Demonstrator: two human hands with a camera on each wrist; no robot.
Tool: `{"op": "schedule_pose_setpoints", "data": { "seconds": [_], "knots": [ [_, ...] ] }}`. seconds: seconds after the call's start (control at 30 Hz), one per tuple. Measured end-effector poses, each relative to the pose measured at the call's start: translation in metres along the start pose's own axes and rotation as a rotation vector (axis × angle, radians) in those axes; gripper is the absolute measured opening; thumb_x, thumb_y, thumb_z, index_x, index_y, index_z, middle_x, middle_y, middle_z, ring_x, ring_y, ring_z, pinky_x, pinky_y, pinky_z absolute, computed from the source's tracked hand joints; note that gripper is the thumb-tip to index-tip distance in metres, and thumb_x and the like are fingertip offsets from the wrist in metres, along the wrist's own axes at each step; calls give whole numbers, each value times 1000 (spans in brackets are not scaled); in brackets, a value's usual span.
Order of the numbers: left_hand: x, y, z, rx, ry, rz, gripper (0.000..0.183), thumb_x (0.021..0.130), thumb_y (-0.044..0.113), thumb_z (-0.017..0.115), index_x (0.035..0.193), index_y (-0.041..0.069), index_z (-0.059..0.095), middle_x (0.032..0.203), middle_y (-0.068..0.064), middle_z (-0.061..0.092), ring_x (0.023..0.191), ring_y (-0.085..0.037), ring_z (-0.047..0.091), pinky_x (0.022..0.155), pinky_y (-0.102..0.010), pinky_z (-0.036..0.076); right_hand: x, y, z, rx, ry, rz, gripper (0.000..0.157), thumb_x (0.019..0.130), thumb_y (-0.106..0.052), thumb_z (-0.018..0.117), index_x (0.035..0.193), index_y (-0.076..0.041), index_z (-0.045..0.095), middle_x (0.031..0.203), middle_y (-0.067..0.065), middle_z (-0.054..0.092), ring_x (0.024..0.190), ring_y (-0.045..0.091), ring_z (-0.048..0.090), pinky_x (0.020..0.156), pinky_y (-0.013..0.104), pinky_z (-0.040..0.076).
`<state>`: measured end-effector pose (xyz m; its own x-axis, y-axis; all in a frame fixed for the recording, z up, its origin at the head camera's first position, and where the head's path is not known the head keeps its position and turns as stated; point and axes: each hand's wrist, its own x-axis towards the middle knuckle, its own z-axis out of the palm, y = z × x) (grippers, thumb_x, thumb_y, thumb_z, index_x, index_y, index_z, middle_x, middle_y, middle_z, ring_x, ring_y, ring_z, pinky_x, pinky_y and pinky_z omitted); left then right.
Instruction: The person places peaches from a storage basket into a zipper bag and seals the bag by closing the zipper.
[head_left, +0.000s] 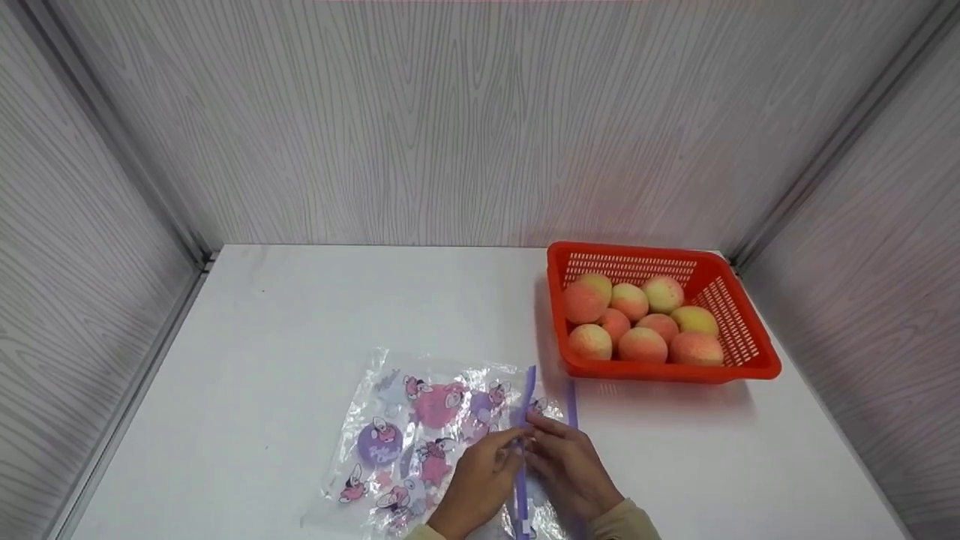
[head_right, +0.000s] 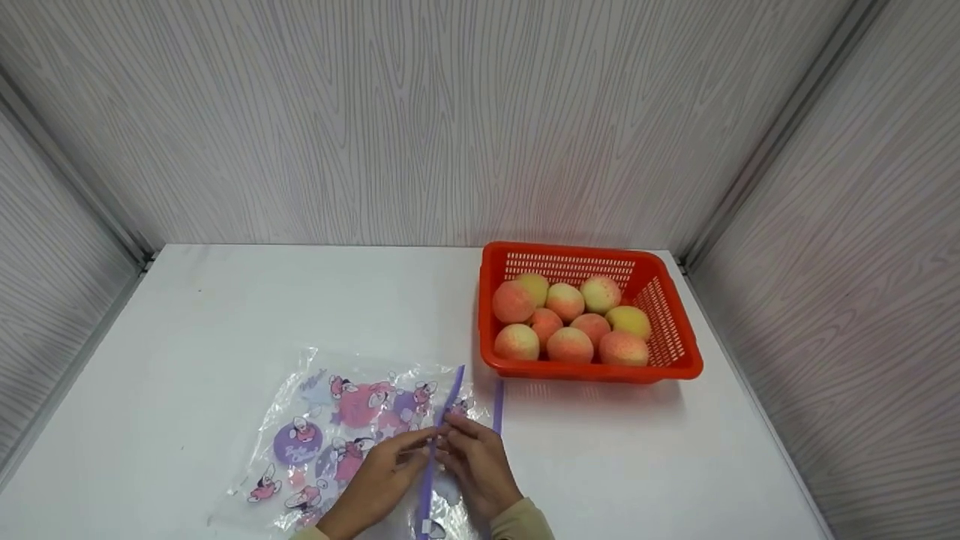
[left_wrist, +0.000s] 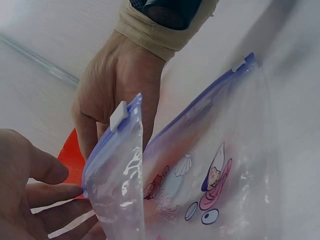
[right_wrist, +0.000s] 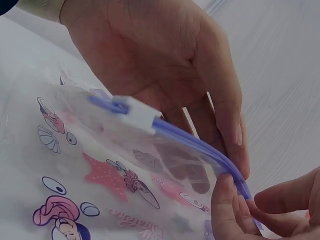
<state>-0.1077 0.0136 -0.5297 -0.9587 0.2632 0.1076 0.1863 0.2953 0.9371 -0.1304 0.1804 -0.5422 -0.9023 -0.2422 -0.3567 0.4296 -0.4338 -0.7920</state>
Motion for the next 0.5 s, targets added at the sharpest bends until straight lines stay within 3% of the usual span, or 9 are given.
{"op": "schedule_pose_setpoints", "data": {
  "seconds": [0.13,0.23,0.4,0.5],
  "knots": [
    [5,-1,-4,-147,75,-101,33,92,18,59,120,2,62,113,-10,65,97,-21,65,82,-29,55,0,1,4,-12,-21,-21,42,94,2,50,135,6,44,111,11,60,83,14,55,67,20,51],
    [7,-1,-8,-247,99,-180,33,90,22,63,115,0,64,104,-10,67,89,-19,67,75,-28,57,0,1,7,-49,-39,-39,40,93,1,50,134,6,47,113,11,59,83,15,53,66,20,48],
    [10,1,-13,-391,94,-313,40,89,32,66,115,1,64,94,-10,66,71,-20,66,66,-37,59,-3,2,13,-125,-55,-68,41,93,0,53,133,3,50,120,11,58,88,16,53,78,25,48],
    [13,2,-14,-421,97,-343,43,86,35,69,114,3,64,92,-11,64,67,-20,66,64,-39,59,-4,2,15,-149,-59,-79,40,92,0,53,132,1,52,124,13,56,93,19,53,84,28,47]
  ]
}}
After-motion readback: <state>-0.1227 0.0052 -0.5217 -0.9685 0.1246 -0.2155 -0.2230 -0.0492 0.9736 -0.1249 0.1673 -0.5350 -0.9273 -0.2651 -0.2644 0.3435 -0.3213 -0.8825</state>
